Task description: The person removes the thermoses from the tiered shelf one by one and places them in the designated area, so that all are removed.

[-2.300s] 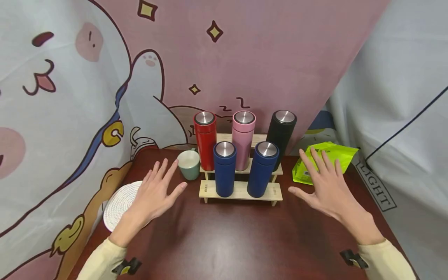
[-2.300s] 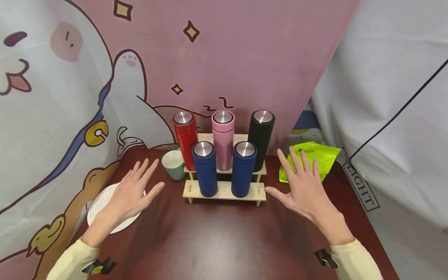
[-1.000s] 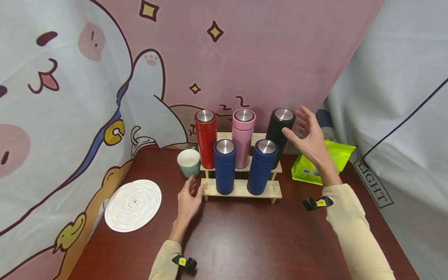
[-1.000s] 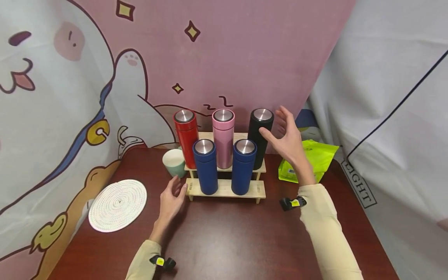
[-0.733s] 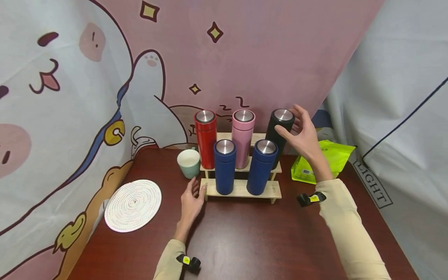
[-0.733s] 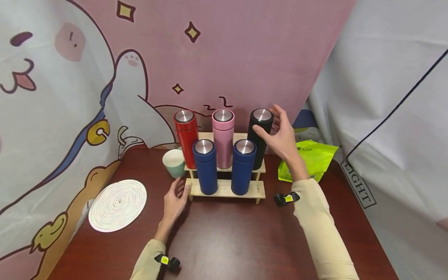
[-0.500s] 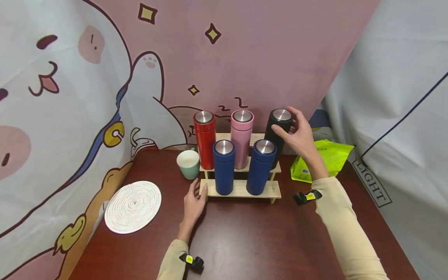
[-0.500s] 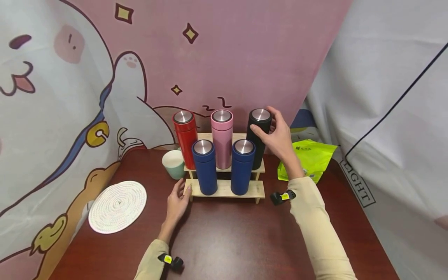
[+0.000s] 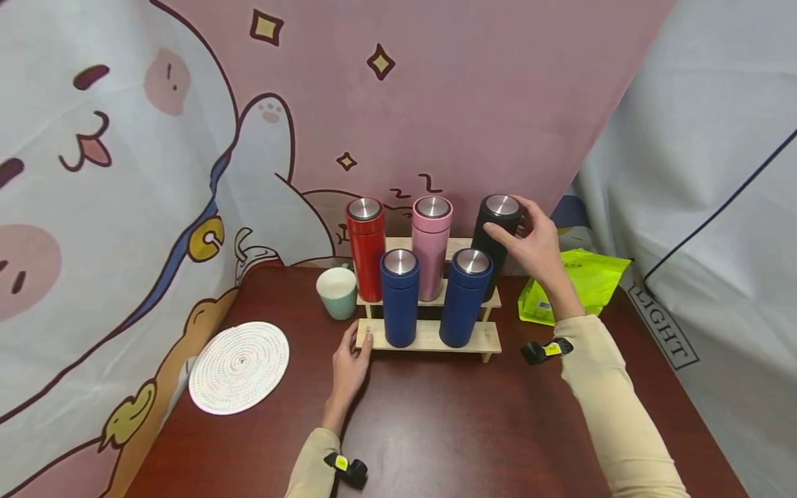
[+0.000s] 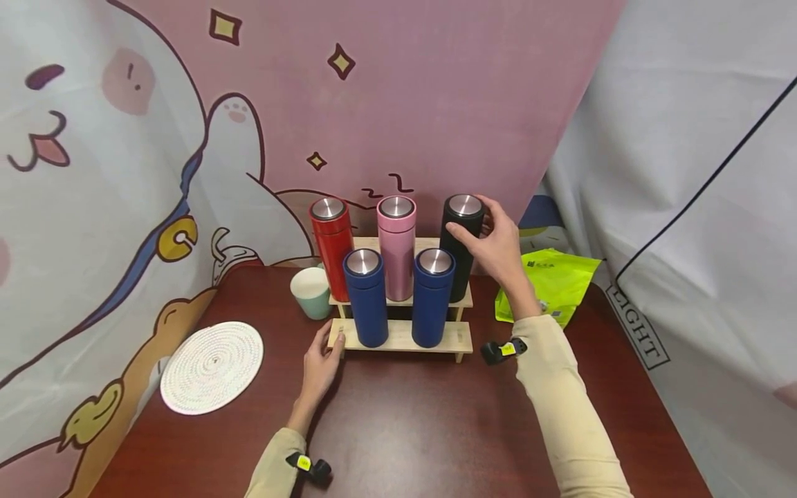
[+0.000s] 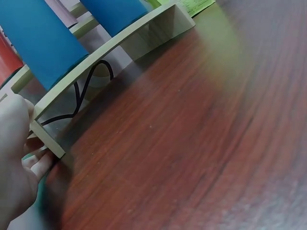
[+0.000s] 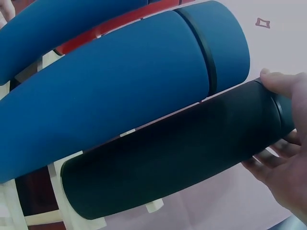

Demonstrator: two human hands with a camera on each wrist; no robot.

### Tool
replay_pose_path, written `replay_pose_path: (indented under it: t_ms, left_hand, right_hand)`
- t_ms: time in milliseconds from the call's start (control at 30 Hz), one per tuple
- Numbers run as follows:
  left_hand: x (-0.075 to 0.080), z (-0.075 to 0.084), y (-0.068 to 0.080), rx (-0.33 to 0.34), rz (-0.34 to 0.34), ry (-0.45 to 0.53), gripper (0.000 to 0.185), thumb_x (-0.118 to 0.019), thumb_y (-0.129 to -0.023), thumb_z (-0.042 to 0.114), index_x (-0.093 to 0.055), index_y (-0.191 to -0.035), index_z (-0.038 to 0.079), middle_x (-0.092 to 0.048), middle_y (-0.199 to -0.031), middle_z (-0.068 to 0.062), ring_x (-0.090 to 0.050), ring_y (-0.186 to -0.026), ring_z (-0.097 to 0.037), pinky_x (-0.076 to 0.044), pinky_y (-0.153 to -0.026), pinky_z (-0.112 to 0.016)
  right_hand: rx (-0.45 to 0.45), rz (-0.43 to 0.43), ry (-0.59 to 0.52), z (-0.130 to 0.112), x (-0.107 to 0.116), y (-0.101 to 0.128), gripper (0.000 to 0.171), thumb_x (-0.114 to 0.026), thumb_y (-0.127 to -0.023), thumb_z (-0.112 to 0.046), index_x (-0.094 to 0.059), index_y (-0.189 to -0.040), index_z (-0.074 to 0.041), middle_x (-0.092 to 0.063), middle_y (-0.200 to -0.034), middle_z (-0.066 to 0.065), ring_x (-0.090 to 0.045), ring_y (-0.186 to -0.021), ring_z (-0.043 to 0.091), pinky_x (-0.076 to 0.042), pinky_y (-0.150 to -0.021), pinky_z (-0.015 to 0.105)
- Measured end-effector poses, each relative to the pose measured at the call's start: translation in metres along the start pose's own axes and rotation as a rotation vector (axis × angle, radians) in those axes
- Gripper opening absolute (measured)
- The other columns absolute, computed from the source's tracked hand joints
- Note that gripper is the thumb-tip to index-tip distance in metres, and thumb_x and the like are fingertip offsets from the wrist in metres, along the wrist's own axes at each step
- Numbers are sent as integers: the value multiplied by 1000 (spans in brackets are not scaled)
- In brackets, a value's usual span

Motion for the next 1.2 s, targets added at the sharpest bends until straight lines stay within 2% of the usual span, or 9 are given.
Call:
replay_pose_path:
  t_ms: [133,233,433,533,767,1000,1200]
  left_hand:
    - [-3,1,2,19,12,10,49,-67,-99,28,-57,-144,14,-66,-135,-15,-63,-125,-29,-54,-98,-51]
    - [-5,2,2,20,20,19,48,-67,-99,28,-57,-144,15,-65,-137,-14,-62,-127,-30,-52,-100,-54]
    - [-7,1,1,15,29,49,47,-69,-98,27,-59,-142,16,-65,-137,-12,-62,-127,-29,-52,-100,-54]
    - [-7,1,0,27,32,62,47,-69,-98,25,-59,-143,14,-65,-138,-12,-62,-128,-29,-52,-100,-53]
    - [-7,4,3,31,52,61,46,-70,-97,21,-60,-141,10,-65,-137,-15,-63,-126,-31,-53,-99,-50]
    - [-3,5,5,39,72,87,46,-72,-95,18,-62,-140,9,-66,-135,-14,-65,-123,-30,-54,-98,-49]
    - [-2,4,3,28,75,79,46,-71,-96,18,-61,-140,9,-67,-134,-16,-65,-122,-31,-54,-98,-49]
  right_hand:
    - [13,33,7,2,1,0,66,-79,-88,-26,-52,-146,-9,-64,-134,17,-63,-118,32,-50,-106,48]
    - [23,72,25,4,3,1,65,-79,-88,-23,-52,-146,-9,-65,-133,16,-64,-116,27,-54,-102,37]
    - [26,161,25,9,11,2,63,-80,-87,-22,-56,-144,-11,-67,-129,15,-59,-103,1,-52,-91,16]
    - [33,199,21,9,17,3,61,-81,-86,-22,-58,-142,-11,-68,-126,16,-58,-97,-3,-50,-85,11]
    - [25,234,26,9,37,10,59,-81,-87,-23,-60,-140,-12,-67,-124,12,-59,-97,-3,-49,-84,9]
    - [11,251,36,10,60,16,56,-81,-86,-24,-61,-138,-15,-66,-116,-6,-61,-99,-4,-48,-82,7]
    - [-11,263,50,13,77,18,57,-80,-88,-23,-60,-140,-17,-65,-118,-7,-61,-101,-2,-49,-86,8]
Point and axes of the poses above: each hand's wrist, its own y-axis away from the middle knuckle, its own x-axis out of the back of the hand, z = x × y, the point moved 2 cm from there along -y, towards the middle knuckle
